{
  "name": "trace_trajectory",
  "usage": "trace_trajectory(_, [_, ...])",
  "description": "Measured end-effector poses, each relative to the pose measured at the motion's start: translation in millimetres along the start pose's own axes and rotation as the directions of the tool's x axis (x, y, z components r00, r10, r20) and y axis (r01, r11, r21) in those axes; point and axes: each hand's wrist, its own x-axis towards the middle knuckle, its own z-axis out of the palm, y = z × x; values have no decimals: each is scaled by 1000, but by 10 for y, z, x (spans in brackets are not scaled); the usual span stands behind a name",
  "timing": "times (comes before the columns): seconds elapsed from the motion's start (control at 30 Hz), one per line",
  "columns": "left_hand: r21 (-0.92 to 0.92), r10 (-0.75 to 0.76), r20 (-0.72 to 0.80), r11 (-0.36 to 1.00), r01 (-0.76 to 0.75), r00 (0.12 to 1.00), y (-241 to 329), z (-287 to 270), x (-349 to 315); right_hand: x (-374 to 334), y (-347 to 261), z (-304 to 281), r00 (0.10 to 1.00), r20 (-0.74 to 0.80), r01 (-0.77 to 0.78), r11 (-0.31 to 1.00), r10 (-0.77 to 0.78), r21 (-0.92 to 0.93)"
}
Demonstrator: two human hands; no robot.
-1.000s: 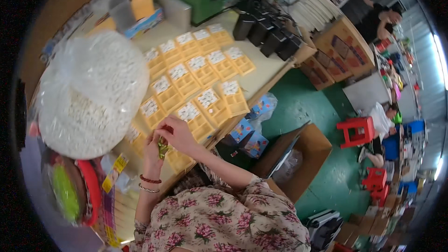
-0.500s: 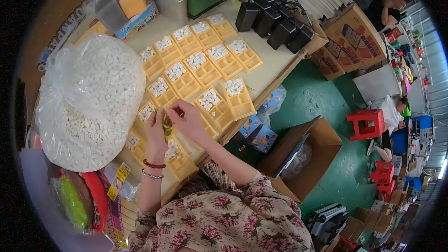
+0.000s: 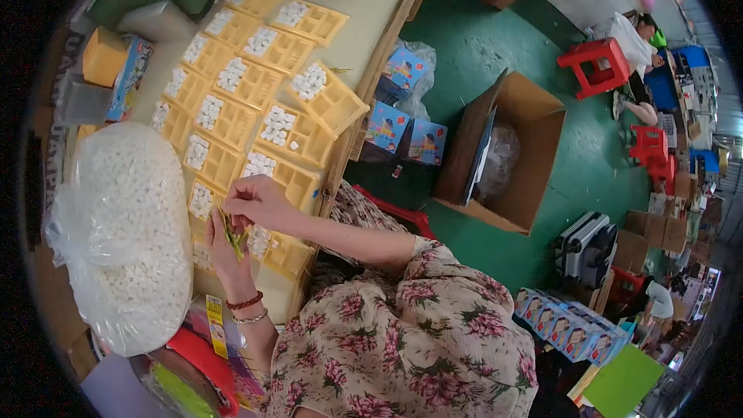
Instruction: Manually packaging small white blocks into yellow plastic trays and applying labels.
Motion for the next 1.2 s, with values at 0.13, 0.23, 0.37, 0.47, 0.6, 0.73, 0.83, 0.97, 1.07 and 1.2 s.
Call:
trace_trajectory(0.13, [-81,-10,-147,997,-2,989,39,189,-147,-71,-37,49,1000,2,6,1000,-6,-20])
trace_trajectory(0.23, [-138,21,-31,990,-25,999,-78,49,-155,-46,-45,26,928,26,329,787,-371,-522])
trace_trajectory(0.37, [-287,70,80,957,-44,994,-177,-4,-134,260,-252,-291,852,-314,296,880,-420,-372])
trace_trajectory(0.47, [-226,0,112,974,26,994,-113,-23,-280,676,-601,-828,735,-428,435,850,-526,-297])
trace_trajectory(0.6, [-307,10,141,951,35,990,-145,-201,-342,1520,-929,-1343,687,-416,448,798,-596,-403])
trace_trajectory(0.73, [-365,9,164,930,52,986,-205,-256,-384,2375,-1125,-1799,661,-382,323,705,-645,-632])
trace_trajectory(0.83, [-412,39,119,911,14,992,-227,-264,-365,2722,-1283,-2078,580,-376,71,505,-722,-860])
trace_trajectory(0.97, [-416,43,31,909,-26,999,-124,-296,-334,2732,-1297,-1920,601,-270,-171,209,-752,-963])
trace_trajectory(1.07, [-289,110,-7,951,-108,994,-34,-195,-207,2355,-1230,-1458,702,-12,98,113,-712,-989])
trace_trajectory(1.2, [-219,198,-93,952,-214,976,20,-51,-3,1087,-942,-303,985,133,23,672,113,-740])
